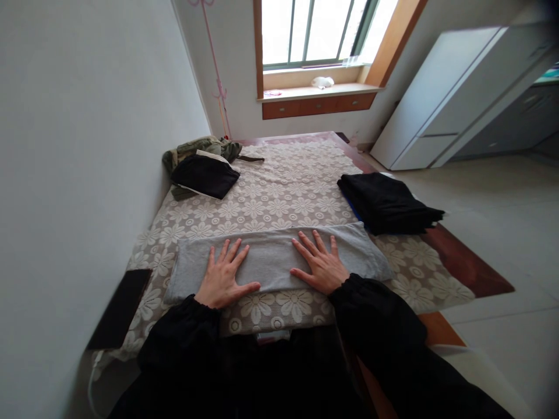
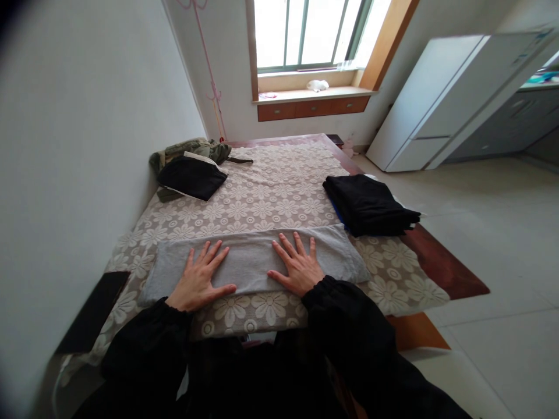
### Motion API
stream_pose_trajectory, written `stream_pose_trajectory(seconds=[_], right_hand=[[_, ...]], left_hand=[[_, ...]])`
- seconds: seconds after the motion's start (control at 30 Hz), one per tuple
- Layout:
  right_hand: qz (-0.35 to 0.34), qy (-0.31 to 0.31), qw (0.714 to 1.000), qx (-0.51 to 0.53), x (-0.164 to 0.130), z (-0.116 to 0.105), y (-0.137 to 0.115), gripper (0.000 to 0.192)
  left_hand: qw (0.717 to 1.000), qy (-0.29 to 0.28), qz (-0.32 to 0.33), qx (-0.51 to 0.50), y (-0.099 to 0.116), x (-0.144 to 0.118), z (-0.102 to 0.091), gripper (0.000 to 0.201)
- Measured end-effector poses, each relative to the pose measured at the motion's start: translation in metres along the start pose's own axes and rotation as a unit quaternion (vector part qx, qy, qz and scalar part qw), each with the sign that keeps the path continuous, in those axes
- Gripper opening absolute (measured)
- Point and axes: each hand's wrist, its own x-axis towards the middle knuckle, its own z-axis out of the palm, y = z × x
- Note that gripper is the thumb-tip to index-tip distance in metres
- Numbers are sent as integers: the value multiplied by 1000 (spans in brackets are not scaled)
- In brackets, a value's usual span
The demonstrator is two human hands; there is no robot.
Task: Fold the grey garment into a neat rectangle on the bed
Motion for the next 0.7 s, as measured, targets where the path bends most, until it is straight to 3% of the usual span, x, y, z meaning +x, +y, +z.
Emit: stream_pose_trajectory(seconds=[0.1,0.2,0.37,0.7], right_hand=[[-103,42,992,61,-9,-6,-22,52],[-172,44,976,123,-20,-10,-56,35],[-154,63,978,129,-28,-11,-84,13],[-134,72,983,108,-21,0,-85,12]], left_hand=[[997,36,44,-50,24,-12,0,49],[991,60,68,-97,52,-26,7,33],[990,78,53,-108,66,-41,17,31],[990,75,60,-106,63,-30,14,12]])
